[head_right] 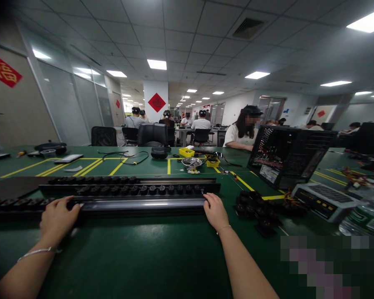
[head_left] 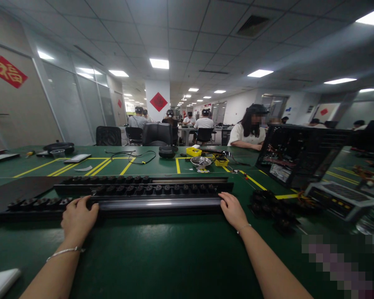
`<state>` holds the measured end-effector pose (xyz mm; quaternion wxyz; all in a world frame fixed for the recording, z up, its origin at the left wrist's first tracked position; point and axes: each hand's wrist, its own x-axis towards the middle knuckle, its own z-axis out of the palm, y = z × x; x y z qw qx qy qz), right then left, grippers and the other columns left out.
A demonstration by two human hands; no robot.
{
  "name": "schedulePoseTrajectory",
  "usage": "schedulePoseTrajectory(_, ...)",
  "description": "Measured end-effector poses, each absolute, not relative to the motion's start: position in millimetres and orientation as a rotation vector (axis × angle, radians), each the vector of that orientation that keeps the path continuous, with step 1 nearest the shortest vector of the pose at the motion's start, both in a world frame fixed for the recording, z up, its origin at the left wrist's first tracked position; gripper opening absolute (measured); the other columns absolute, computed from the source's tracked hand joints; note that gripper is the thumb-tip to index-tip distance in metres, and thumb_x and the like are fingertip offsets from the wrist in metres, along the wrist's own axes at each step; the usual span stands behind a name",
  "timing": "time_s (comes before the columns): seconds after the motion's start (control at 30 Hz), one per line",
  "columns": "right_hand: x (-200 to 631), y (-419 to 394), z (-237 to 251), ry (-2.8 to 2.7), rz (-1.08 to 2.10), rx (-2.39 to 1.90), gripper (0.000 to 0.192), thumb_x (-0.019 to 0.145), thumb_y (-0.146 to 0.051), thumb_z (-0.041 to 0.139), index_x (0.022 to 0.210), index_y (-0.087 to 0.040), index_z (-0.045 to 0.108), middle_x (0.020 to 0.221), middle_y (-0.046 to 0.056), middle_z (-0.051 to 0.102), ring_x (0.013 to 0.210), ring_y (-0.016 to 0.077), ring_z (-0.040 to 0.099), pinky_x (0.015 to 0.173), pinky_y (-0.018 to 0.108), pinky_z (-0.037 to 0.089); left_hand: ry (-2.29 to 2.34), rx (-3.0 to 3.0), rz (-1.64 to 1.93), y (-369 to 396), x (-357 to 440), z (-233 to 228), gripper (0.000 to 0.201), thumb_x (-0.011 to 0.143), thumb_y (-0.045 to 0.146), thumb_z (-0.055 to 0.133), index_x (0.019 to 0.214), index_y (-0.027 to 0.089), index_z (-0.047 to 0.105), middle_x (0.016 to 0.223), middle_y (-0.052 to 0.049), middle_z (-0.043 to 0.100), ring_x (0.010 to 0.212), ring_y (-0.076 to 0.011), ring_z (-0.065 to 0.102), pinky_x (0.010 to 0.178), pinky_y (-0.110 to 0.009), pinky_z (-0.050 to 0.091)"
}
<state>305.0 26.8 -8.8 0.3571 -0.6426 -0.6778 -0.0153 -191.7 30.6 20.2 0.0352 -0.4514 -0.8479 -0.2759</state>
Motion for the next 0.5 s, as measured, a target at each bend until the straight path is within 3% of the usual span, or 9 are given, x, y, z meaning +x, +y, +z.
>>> schedulePoseTrajectory(0.23,304.5,26.8,-8.5,-1.754,-0.036,-1.663,0.040,0.081,-0.026,0.035,0.109,-0.015,0.062,0.118,0.010,0.057,0.115,0.0206,0.045,0.102,0.039,0.033,-2.526,-1.441,-0.867,33.9,-191.1,15.3,0.062,0.080,0.043,0.031,0.132,0.009,0.035,0.133,-0.019,0.041,0.119,-0.0324,0.042,0.098,-0.045,0.035)
schedulePoseTrajectory(0.5,303.6,26.1,-6.9,-1.749,-0.023,-1.676,0.040,0.081,-0.026,0.035,0.109,-0.015,0.061,0.118,0.009,0.056,0.116,0.0204,0.044,0.103,0.039,0.031,-2.554,-1.438,-0.801,33.5,-191.7,15.5,0.061,0.080,0.047,0.028,0.131,0.014,0.037,0.132,-0.016,0.042,0.119,-0.0321,0.042,0.094,-0.048,0.037)
